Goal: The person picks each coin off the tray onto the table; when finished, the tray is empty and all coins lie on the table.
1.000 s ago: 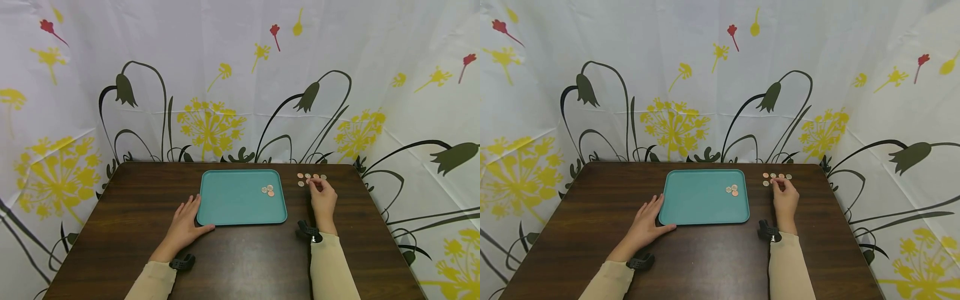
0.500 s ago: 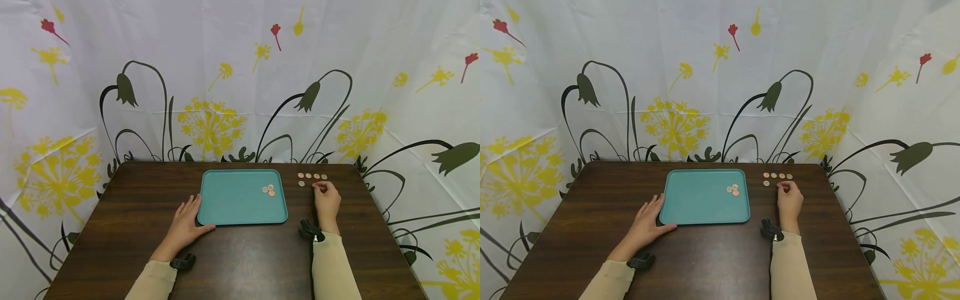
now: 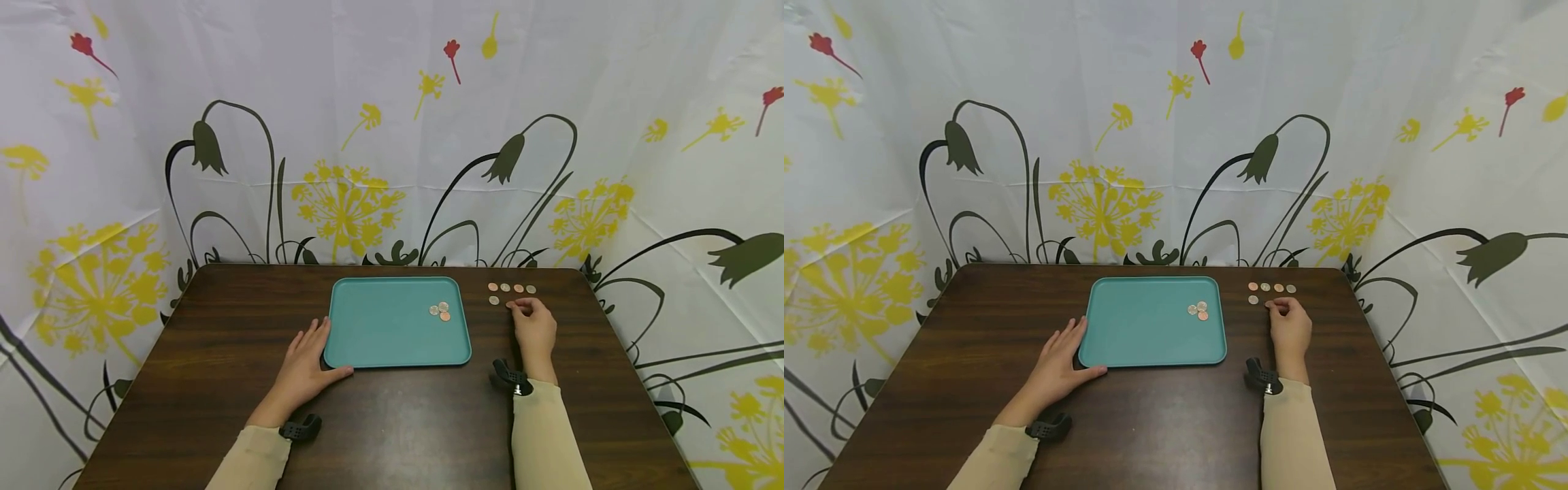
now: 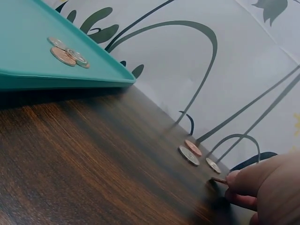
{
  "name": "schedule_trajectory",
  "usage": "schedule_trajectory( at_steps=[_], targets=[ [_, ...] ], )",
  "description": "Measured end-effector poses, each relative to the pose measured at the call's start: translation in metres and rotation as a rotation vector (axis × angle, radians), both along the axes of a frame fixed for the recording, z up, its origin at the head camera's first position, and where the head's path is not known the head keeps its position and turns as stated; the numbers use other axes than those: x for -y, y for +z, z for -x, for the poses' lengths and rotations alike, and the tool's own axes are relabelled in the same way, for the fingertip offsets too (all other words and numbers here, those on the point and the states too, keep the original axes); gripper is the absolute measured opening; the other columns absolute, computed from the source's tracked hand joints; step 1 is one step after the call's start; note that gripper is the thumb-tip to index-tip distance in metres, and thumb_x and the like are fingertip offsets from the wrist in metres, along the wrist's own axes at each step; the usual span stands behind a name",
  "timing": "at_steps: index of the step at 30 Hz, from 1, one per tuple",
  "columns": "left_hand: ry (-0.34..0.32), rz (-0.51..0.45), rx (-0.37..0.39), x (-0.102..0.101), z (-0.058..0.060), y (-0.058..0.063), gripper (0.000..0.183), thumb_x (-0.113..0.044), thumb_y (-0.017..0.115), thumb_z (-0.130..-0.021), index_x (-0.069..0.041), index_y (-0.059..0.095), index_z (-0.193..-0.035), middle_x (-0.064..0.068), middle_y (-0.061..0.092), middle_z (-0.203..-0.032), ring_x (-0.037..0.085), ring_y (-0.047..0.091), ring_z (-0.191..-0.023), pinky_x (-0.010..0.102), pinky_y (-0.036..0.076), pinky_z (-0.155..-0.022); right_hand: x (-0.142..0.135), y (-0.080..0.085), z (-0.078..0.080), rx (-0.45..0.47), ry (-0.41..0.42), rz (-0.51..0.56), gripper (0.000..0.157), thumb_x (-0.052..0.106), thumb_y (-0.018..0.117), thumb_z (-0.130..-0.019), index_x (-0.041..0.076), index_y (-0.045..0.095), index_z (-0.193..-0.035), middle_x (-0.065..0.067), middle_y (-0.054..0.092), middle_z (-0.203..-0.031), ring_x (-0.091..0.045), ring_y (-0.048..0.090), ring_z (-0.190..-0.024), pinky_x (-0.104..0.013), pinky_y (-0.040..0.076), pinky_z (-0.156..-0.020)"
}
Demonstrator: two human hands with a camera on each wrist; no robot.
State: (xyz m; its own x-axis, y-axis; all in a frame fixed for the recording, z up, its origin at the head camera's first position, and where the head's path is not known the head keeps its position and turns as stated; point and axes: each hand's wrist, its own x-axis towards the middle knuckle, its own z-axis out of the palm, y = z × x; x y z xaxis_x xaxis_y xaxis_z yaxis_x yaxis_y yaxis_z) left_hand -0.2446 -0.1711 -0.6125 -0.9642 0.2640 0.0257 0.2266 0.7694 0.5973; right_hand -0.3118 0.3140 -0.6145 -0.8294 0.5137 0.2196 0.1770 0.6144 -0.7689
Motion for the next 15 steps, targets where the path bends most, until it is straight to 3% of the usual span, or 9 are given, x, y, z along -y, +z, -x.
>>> schedule_trajectory(
  at_steps=[5,8,12,15],
  targets=[
    [0.000,-0.003,0.005,-0.0003,0.0003,0.0005,0.120,-0.061,0.084,-0.091,-0.006,0.019,-0.175,0.017,0.020,-0.182,0.039,0.014,-0.171,0.064,0.004,-0.137,-0.0011,-0.0016,0.0007,0.021,0.027,-0.009,0.021,0.031,0.079,-0.102,0.011,0.080,-0.110,-0.014,0.081,-0.105,-0.036,0.072,-0.098,-0.046,0.051,-0.081],
    [0.001,-0.004,0.005,-0.0004,0.0003,0.0005,0.120,-0.060,0.084,-0.091,-0.006,0.019,-0.175,0.017,0.020,-0.182,0.039,0.014,-0.171,0.063,0.004,-0.137,-0.0013,-0.0016,0.0007,0.029,0.041,-0.021,0.020,0.029,0.077,-0.103,0.010,0.080,-0.109,-0.017,0.078,-0.113,-0.040,0.071,-0.110,-0.055,0.053,-0.093],
    [0.002,0.003,0.000,-0.0002,0.0004,0.0004,0.120,-0.061,0.084,-0.091,-0.005,0.019,-0.175,0.016,0.021,-0.182,0.039,0.014,-0.171,0.063,0.004,-0.137,-0.0006,0.0015,0.0000,0.051,0.073,-0.065,0.022,0.026,0.074,-0.104,0.006,0.082,-0.111,-0.022,0.072,-0.121,-0.046,0.066,-0.120,-0.062,0.051,-0.106],
    [0.000,0.004,-0.001,0.0001,0.0004,0.0003,0.120,-0.062,0.083,-0.091,-0.005,0.019,-0.175,0.016,0.021,-0.182,0.039,0.014,-0.171,0.064,0.004,-0.137,0.0007,0.0040,-0.0012,0.076,0.102,-0.098,0.024,0.023,0.073,-0.105,0.004,0.083,-0.115,-0.023,0.068,-0.124,-0.047,0.064,-0.121,-0.064,0.050,-0.106]
  ],
)
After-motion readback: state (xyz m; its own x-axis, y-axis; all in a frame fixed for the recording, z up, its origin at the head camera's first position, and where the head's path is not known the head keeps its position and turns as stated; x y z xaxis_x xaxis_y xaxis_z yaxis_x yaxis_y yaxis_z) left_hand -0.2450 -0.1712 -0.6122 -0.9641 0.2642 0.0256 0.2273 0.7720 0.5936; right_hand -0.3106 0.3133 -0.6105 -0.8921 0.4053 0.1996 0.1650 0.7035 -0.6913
